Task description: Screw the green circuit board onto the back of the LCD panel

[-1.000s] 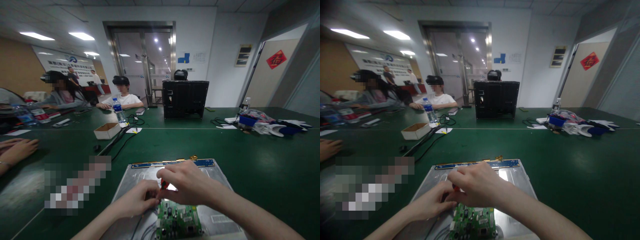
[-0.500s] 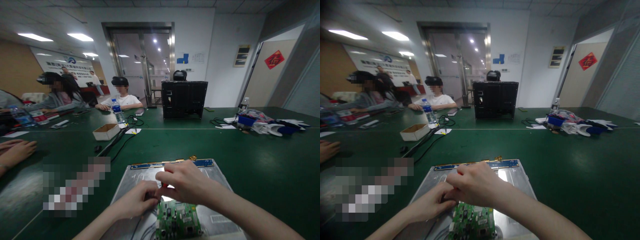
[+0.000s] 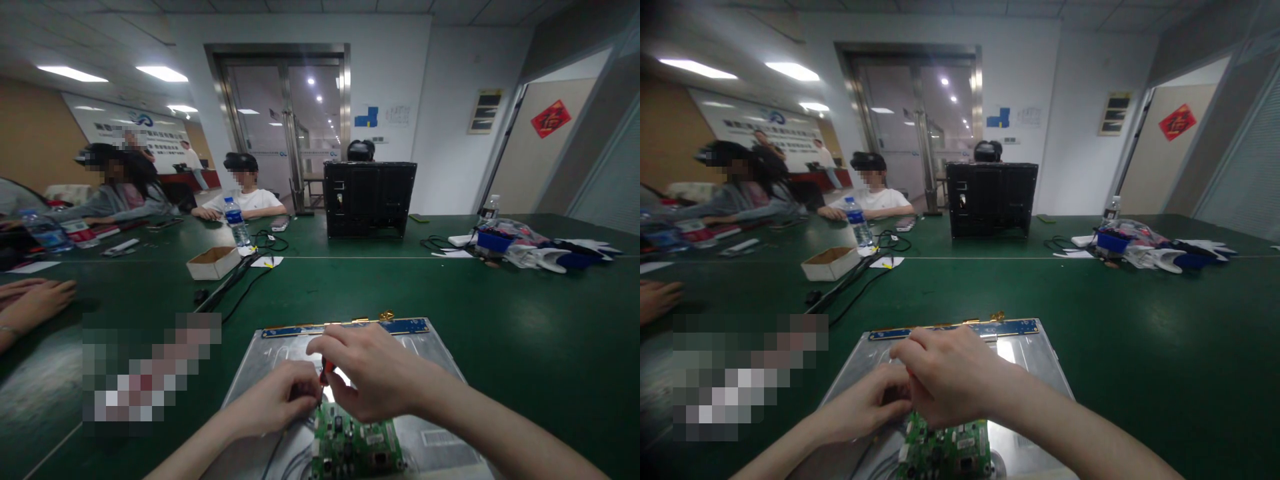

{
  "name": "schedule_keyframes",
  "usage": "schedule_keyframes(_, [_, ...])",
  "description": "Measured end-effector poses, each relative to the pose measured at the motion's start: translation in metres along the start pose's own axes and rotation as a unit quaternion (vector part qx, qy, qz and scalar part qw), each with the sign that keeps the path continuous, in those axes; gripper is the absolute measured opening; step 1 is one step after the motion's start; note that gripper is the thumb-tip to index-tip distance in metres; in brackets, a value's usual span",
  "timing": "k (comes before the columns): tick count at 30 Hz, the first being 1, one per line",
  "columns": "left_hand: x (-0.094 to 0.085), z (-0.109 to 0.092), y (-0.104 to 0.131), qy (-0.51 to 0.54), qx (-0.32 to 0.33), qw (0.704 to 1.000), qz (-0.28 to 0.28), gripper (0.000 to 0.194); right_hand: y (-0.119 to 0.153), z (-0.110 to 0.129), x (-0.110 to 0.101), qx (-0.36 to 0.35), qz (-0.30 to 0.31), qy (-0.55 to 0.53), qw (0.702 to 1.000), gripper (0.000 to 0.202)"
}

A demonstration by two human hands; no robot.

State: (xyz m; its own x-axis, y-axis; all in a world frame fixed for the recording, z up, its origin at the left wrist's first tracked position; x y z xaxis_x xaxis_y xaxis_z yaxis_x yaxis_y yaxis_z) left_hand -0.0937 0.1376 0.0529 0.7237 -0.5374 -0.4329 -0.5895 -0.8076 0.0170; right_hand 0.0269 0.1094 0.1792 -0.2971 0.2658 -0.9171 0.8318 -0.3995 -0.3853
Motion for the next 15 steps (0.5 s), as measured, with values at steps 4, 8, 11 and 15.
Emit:
schedule_keyframes(4, [0.000, -0.001, 0.002, -0.014, -0.006, 1.000, -0.005, 0.009, 0.000, 0.001, -0.001, -0.001, -0.014, 0.004, 1.000, 0.028])
schedule_keyframes(8, [0.000, -0.006, 0.001, -0.017, -0.011, 1.000, -0.001, 0.006, -0.001, -0.002, 0.003, 0.011, -0.020, 0.026, 0.999, 0.021])
schedule_keyframes(11, [0.001, -0.011, -0.001, -0.020, -0.005, 1.000, 0.006, 0.006, -0.001, -0.003, 0.006, 0.008, -0.014, 0.035, 0.999, 0.017])
schedule_keyframes(15, [-0.001, -0.013, -0.001, -0.020, 0.001, 1.000, -0.010, 0.004, -0.002, -0.001, 0.004, 0.001, -0.012, 0.012, 1.000, 0.023])
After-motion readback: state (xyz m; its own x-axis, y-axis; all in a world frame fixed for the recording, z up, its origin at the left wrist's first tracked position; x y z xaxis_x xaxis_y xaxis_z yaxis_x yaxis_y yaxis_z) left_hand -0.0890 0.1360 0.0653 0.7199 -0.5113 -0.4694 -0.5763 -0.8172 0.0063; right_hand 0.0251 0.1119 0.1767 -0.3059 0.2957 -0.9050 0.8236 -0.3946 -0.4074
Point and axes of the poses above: each hand's wrist, its own y-axis away from the middle knuckle, its own x-axis out of the palm, z = x × y, the point moved 8 cm from there along -y, towards the middle knuckle, and after that the axes turned 15 degrees about y, right-handed, at the moved point
